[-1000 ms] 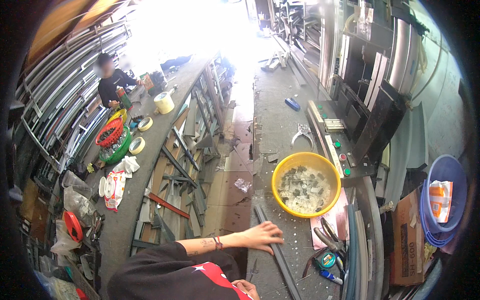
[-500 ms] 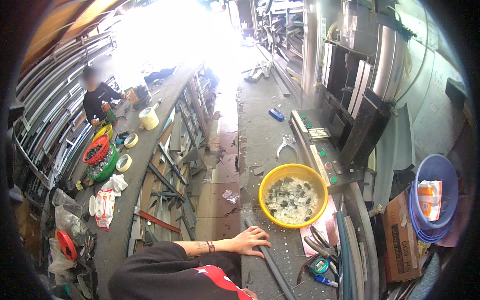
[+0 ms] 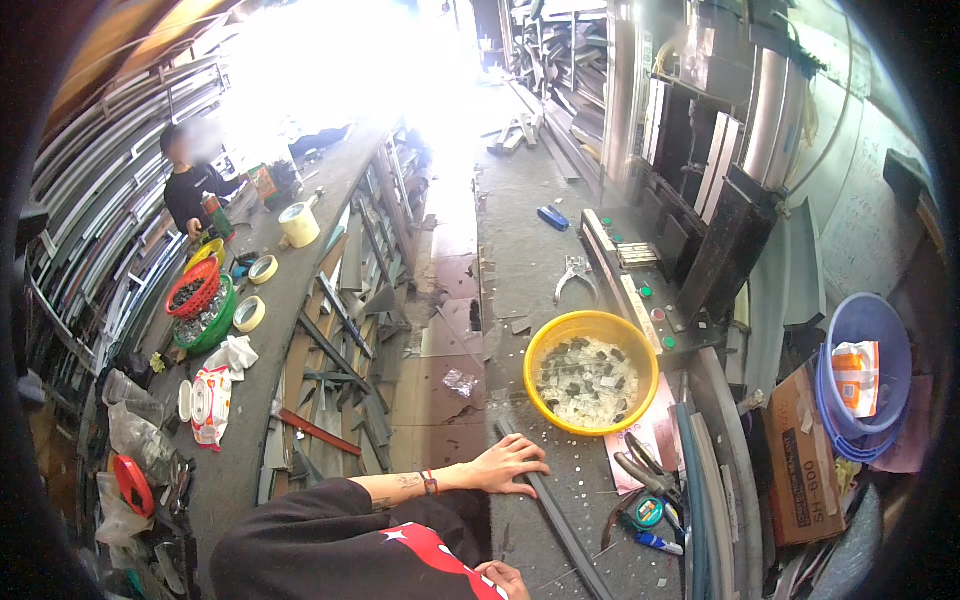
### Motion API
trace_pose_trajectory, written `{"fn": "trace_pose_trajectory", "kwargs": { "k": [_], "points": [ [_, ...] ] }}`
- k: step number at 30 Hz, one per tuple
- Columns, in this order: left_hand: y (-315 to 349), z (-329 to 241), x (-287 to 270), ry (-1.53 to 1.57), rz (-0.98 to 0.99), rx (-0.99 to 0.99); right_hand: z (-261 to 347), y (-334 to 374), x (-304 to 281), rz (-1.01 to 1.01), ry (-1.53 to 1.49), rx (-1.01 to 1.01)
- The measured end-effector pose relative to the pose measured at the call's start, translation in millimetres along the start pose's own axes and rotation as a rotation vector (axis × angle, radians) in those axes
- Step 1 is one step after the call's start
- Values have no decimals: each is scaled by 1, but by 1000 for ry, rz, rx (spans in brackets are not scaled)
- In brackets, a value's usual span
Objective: The person assembles small window components at a cluttered workbench. They pick up metal strips and small black plastic pieces, insert the pieces into the strips, and place the assembled units into a yellow basket. The person repeats this process multiple times.
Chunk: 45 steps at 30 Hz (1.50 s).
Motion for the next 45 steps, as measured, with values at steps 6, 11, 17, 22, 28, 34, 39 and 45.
{"fn": "trace_pose_trajectory", "kwargs": {
  "k": [6,11,17,22,28,34,39,45],
  "points": [
    [0,-2,0,-7,-1,-12,-4,4,5,65,-57,-6],
    [0,-3,11,-64,70,-51,3,2,4,146,143,-25],
    [-2,-37,29,-33,72,9,-4,2,8,122,-53,-17],
    [-11,-94,50,-4,47,126,-5,-2,11,72,49,43],
    [-10,-80,52,73,178,143,-2,1,14,163,-23,-54],
    [1,-15,11,-48,81,16,4,10,7,147,-203,-168],
    [-6,-8,5,-111,121,108,4,10,7,109,-179,-146],
    [3,37,-29,-165,103,-50,2,6,5,127,-165,-150]
  ]
}}
Point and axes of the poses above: each hand's wrist, its own y-axis away from the middle knuckle, its own x-axis out of the palm, z = x × y, the point moved 9 cm from there along -y, towards the middle knuckle, and after that the axes turned 13 degrees about z, right-handed, at the moved point
